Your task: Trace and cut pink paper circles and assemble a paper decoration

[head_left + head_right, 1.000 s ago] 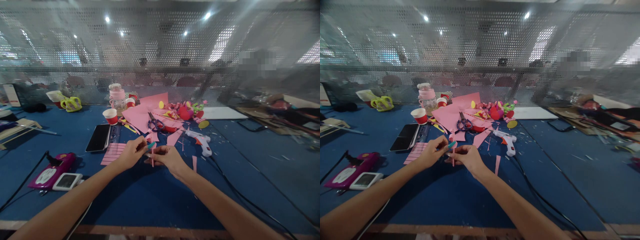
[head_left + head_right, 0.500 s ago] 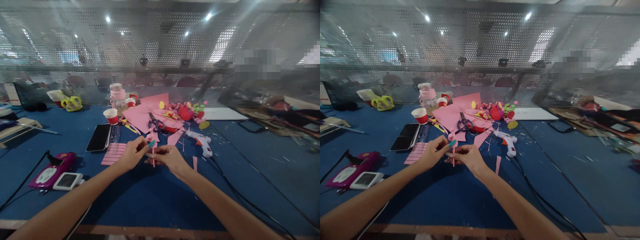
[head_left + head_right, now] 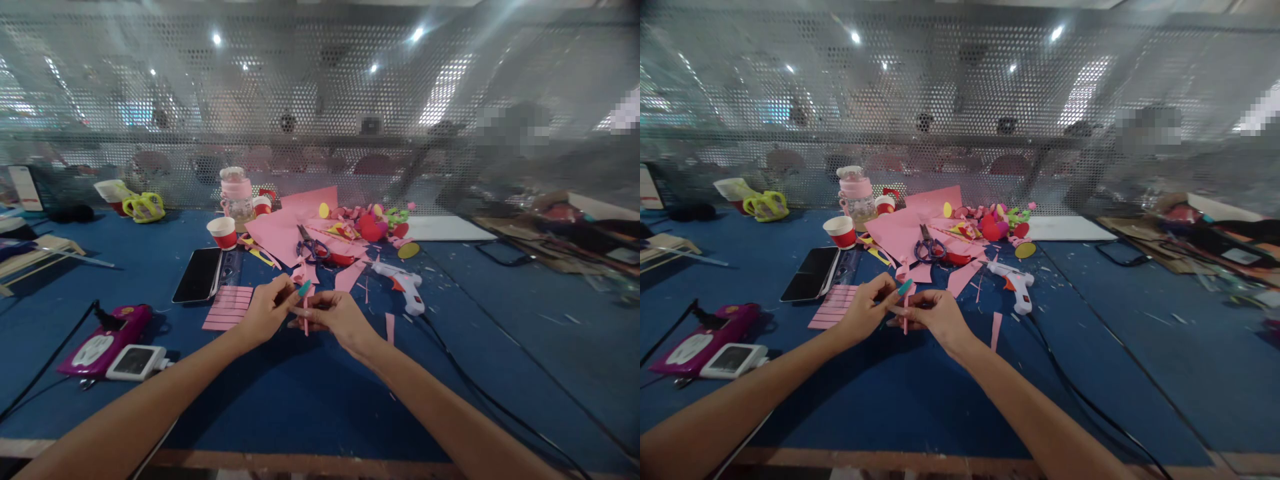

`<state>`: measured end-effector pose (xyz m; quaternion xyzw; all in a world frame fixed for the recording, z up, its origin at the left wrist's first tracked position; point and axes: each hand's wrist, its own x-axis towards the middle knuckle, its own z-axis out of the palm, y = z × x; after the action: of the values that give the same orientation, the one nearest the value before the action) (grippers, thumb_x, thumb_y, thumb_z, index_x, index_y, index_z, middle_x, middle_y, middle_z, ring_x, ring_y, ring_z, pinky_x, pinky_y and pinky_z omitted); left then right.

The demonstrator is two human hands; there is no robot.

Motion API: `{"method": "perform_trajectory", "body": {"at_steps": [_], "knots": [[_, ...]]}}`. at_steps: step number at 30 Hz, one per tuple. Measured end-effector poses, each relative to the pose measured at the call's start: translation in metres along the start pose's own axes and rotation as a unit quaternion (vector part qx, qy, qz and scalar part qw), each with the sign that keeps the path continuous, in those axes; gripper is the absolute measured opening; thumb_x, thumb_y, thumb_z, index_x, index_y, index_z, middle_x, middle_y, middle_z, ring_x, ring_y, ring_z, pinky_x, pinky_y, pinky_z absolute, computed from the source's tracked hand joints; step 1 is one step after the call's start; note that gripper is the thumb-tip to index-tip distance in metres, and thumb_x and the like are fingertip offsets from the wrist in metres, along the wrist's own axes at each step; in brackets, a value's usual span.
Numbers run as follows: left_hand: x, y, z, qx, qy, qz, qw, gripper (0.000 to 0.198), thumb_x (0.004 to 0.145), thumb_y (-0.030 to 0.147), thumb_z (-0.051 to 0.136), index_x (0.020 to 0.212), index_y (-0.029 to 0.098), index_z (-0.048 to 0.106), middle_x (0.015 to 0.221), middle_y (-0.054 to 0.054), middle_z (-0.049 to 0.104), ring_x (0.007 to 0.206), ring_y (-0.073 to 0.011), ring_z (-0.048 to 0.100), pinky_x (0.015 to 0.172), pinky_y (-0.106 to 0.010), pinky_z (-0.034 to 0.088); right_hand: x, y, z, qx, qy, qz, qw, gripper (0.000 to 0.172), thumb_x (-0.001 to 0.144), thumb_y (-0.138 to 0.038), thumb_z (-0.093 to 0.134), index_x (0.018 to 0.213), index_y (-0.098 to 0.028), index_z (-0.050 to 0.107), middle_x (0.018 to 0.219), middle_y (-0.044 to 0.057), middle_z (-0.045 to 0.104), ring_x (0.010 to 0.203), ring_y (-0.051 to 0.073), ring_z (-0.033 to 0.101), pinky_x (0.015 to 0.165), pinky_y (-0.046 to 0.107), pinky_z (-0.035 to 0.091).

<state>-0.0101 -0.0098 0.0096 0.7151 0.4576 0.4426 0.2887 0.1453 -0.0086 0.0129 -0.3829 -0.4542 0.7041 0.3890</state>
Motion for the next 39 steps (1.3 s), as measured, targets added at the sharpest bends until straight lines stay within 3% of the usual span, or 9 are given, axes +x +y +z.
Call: {"method": "perform_trajectory", "body": {"at_steps": [6, 17, 22, 25, 30, 39], "knots": [[-0.002, 0.001, 0.003, 0.003, 0.011, -0.003, 1.0, 0.027, 0.082, 0.036, 0.044, 0.063, 0.018, 0.038, 0.054, 0.007, 0.036, 0.049, -0.0061, 0.033, 0.047, -0.02, 0.026, 0.001, 0.001, 0.002, -0.004, 0.025, 0.003, 1.0, 0.044, 0.037, -0.035, 0.082, 0.068, -0.011, 0.061, 0.062, 0.002, 0.065, 0.058, 0.02, 0.066, 0.062, 0.033, 0.055], [-0.004, 0.0, 0.006, 0.002, -0.008, -0.016, 1.0, 0.026, 0.085, 0.035, 0.039, 0.065, 0.018, 0.037, 0.056, 0.006, 0.037, 0.051, -0.0075, 0.034, 0.049, -0.021, 0.027, -0.001, -0.002, 0.006, -0.034, 0.013, 0.005, 0.999, 0.042, 0.043, -0.039, 0.079, 0.069, -0.011, 0.062, 0.06, 0.003, 0.066, 0.06, 0.021, 0.067, 0.061, 0.032, 0.054], [-0.001, 0.0, -0.001, 0.096, -0.007, -0.007, 0.995, 0.027, 0.088, 0.033, 0.029, 0.07, 0.018, 0.044, 0.057, 0.004, 0.043, 0.052, -0.0099, 0.039, 0.052, -0.023, 0.027, 0.001, -0.002, 0.003, -0.013, 0.001, 0.005, 1.0, 0.04, 0.044, -0.034, 0.08, 0.071, -0.01, 0.063, 0.059, 0.005, 0.066, 0.058, 0.021, 0.066, 0.059, 0.03, 0.054], [0.003, -0.001, -0.006, 0.135, -0.034, 0.022, 0.99, 0.026, 0.087, 0.033, 0.034, 0.074, 0.018, 0.052, 0.065, 0.001, 0.053, 0.059, -0.0114, 0.046, 0.057, -0.024, 0.03, 0.001, -0.001, 0.003, -0.01, -0.005, 0.004, 1.0, 0.039, 0.045, -0.035, 0.08, 0.07, -0.01, 0.063, 0.058, 0.005, 0.066, 0.057, 0.021, 0.066, 0.059, 0.03, 0.054], [0.006, -0.001, -0.006, 0.101, -0.034, 0.02, 0.994, 0.029, 0.08, 0.038, 0.048, 0.066, 0.016, 0.06, 0.064, -0.001, 0.059, 0.061, -0.012, 0.05, 0.057, -0.023, 0.034, 0.0, 0.001, 0.004, -0.025, -0.025, -0.01, 0.999, 0.042, 0.044, -0.04, 0.079, 0.07, -0.01, 0.064, 0.061, 0.006, 0.067, 0.059, 0.021, 0.066, 0.061, 0.032, 0.054], [0.004, 0.0, 0.0, 0.003, -0.02, -0.037, 0.999, 0.031, 0.078, 0.037, 0.051, 0.058, 0.014, 0.061, 0.053, 0.002, 0.054, 0.052, -0.0088, 0.045, 0.051, -0.021, 0.032, 0.0, -0.002, 0.005, -0.057, -0.045, -0.03, 0.997, 0.037, 0.048, -0.04, 0.077, 0.068, -0.011, 0.065, 0.056, 0.004, 0.066, 0.056, 0.019, 0.066, 0.056, 0.028, 0.052]]}}
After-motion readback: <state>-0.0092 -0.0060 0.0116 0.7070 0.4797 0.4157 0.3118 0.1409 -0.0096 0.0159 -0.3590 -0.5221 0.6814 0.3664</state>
